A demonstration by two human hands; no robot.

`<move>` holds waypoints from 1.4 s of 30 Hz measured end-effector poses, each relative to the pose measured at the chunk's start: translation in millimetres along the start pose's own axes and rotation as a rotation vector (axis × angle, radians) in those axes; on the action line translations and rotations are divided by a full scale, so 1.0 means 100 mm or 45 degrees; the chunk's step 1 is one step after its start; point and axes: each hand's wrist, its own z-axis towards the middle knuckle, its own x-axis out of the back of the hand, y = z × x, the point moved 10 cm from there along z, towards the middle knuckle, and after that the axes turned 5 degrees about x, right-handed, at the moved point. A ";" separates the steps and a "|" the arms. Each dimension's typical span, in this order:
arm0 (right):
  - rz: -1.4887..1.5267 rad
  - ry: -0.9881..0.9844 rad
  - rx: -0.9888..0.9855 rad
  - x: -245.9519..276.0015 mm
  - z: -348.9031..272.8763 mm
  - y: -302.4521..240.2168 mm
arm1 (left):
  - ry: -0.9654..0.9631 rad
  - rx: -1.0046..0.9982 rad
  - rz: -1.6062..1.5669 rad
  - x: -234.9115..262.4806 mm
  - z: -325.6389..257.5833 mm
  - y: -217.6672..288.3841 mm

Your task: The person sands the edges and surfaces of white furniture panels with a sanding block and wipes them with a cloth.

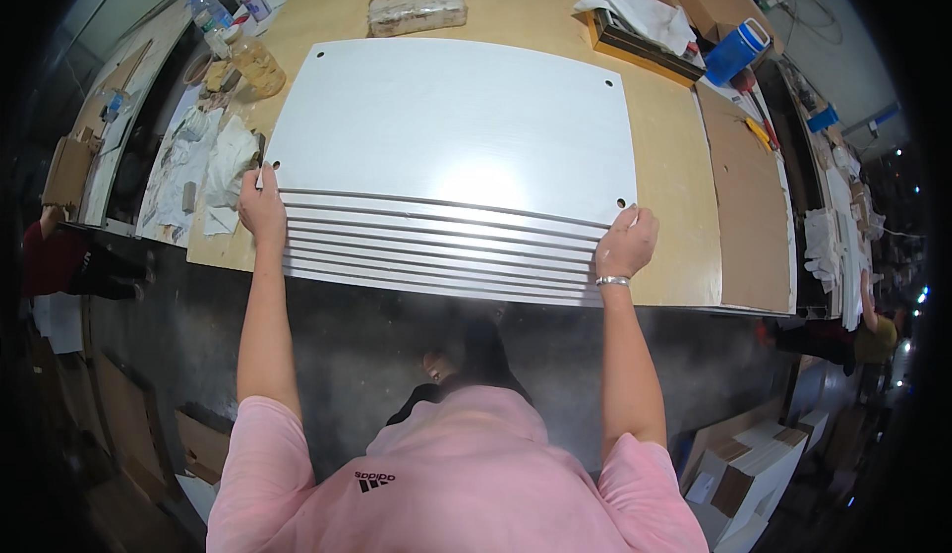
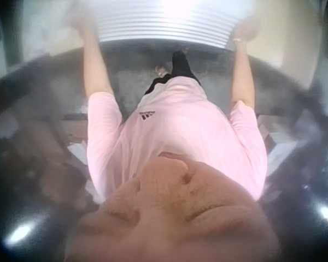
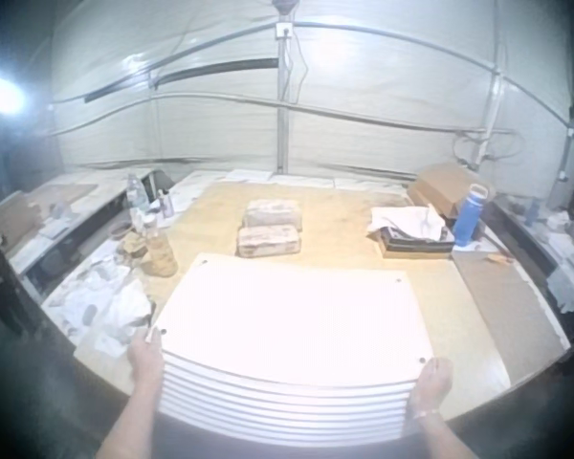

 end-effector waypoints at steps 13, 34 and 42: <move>0.041 -0.191 -0.044 -0.03 -0.01 0.08 | -0.203 0.023 -0.012 -0.06 0.03 -0.02; 0.238 -0.083 0.049 -0.10 -0.08 0.21 | -0.302 0.036 -0.285 -0.14 0.09 -0.46; 0.299 -0.161 -0.093 -0.09 -0.40 0.43 | -0.248 0.011 -0.030 -0.02 -0.33 -0.77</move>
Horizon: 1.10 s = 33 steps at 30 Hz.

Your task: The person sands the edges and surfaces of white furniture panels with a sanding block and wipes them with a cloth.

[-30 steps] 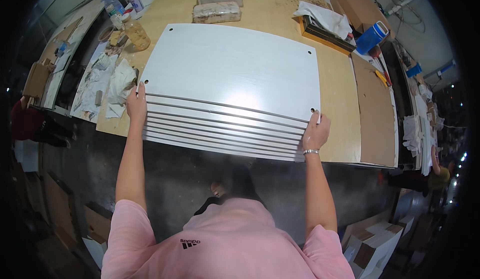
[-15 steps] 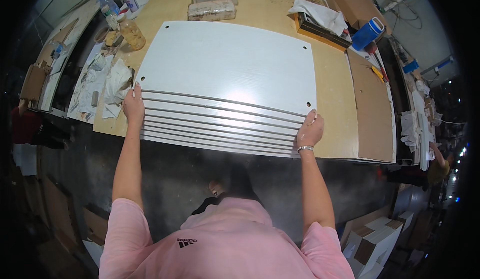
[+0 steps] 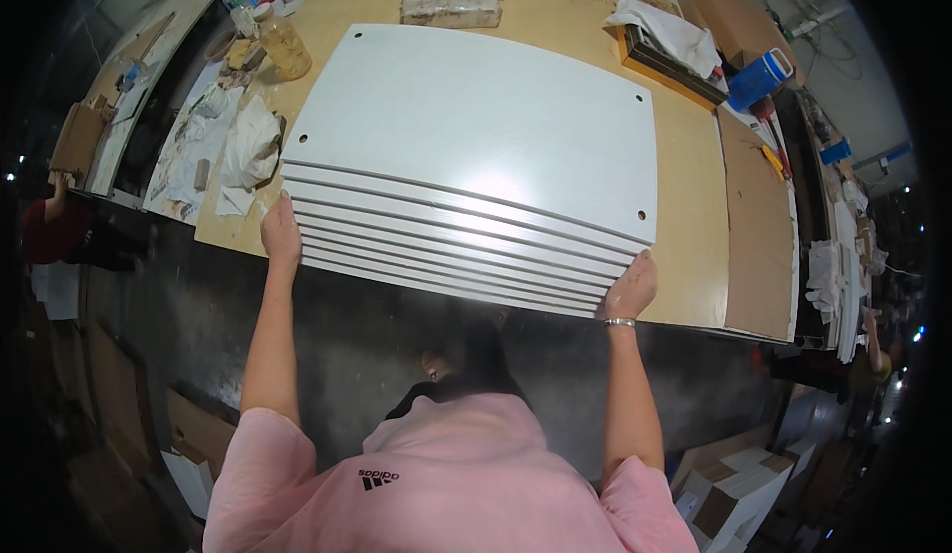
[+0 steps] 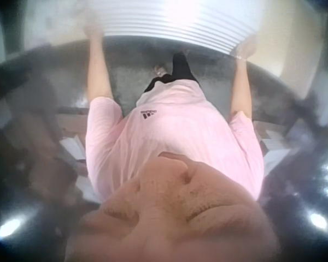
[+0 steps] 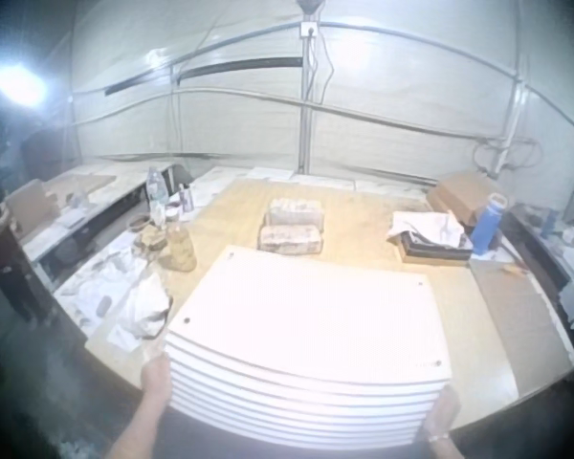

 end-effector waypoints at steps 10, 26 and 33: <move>0.072 0.047 0.058 0.03 0.06 -0.07 | 0.127 0.032 0.067 -0.01 -0.02 0.03; 0.263 -0.275 -0.080 -0.17 0.00 0.80 | 0.213 0.062 -0.180 0.06 -0.05 -0.16; 0.436 -0.245 -0.090 0.39 0.63 -0.17 | 0.597 -0.203 0.413 0.77 0.54 0.35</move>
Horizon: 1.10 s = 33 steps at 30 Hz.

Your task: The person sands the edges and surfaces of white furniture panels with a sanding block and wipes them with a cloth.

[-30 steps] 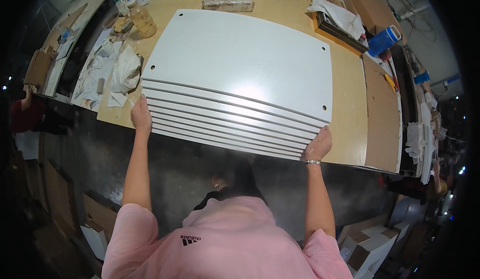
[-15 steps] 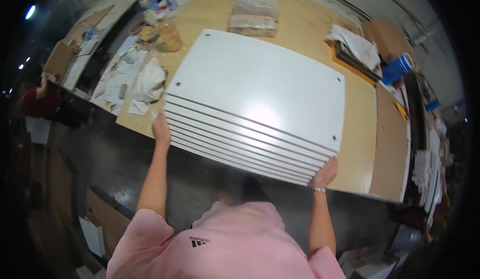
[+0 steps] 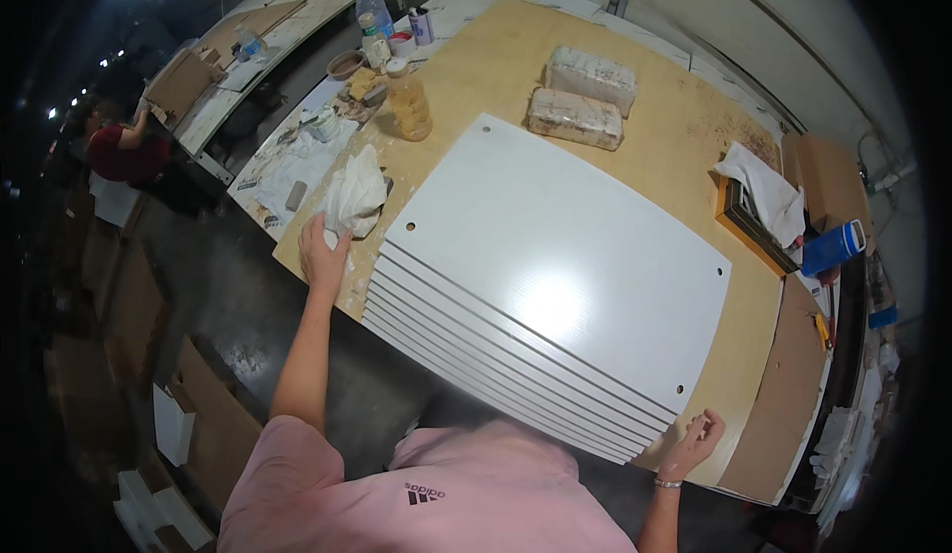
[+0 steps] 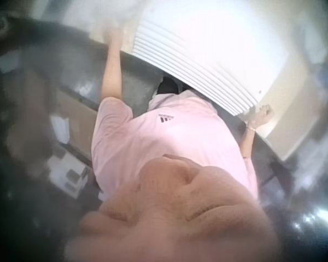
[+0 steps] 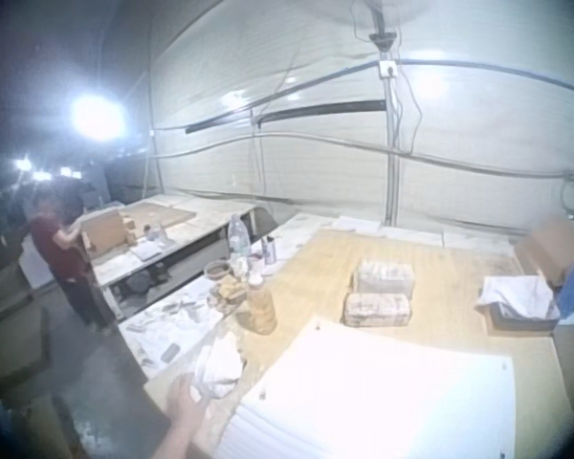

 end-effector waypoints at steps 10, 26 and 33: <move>0.854 -1.024 -0.158 -2.96 -0.63 -2.31 | -0.293 0.258 -0.820 -0.19 0.70 0.46; -0.434 -0.244 0.928 -2.47 0.47 -2.49 | -0.630 -0.229 0.211 -1.28 0.42 -0.06; -0.974 -0.665 1.017 -2.36 0.93 -1.55 | -0.535 -0.237 -0.488 -0.07 0.13 0.88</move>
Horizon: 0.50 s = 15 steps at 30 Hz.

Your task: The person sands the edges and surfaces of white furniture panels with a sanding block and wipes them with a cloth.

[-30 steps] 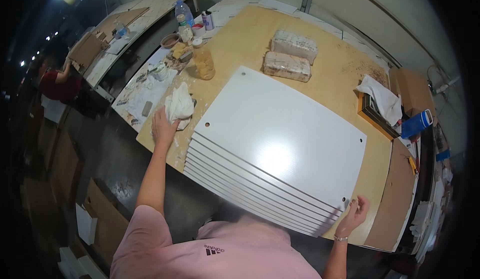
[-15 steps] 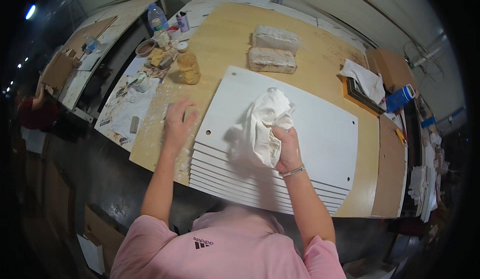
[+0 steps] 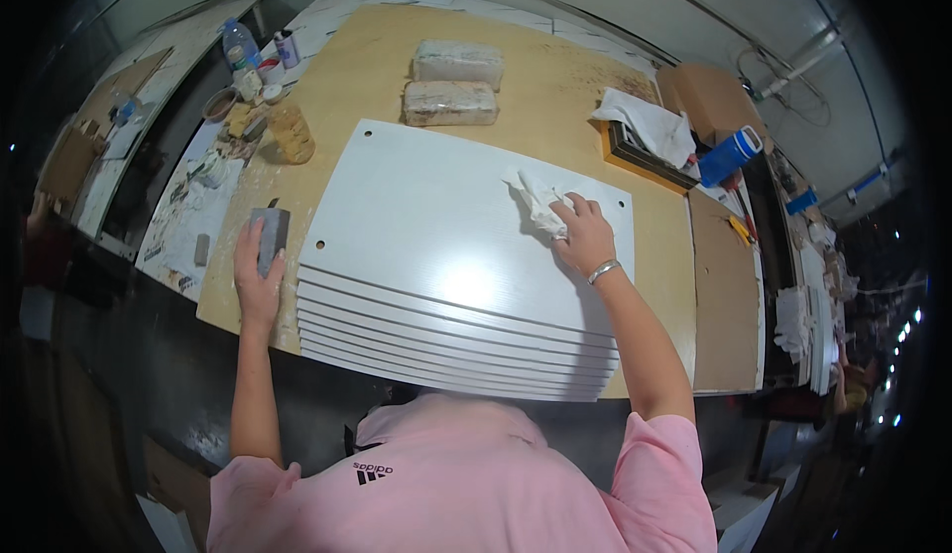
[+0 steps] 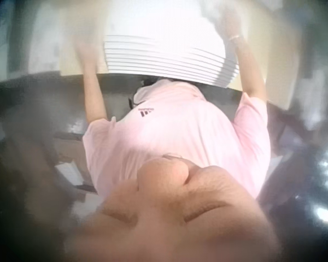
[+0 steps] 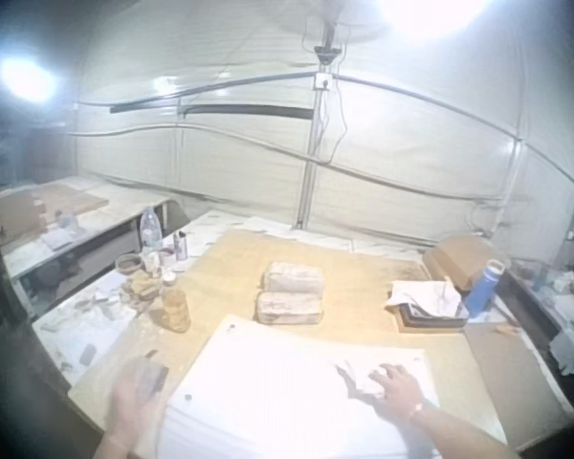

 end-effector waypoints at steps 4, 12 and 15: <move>0.174 0.048 0.304 -0.06 0.03 -0.20 | 0.160 0.056 0.238 -0.13 -0.33 0.24; 0.284 0.145 0.571 -0.05 0.00 -0.24 | -0.072 -0.319 0.074 -2.13 -2.35 3.04; 0.269 0.156 0.585 0.00 -0.01 -0.14 | -0.004 -0.434 0.217 -2.12 -2.33 3.19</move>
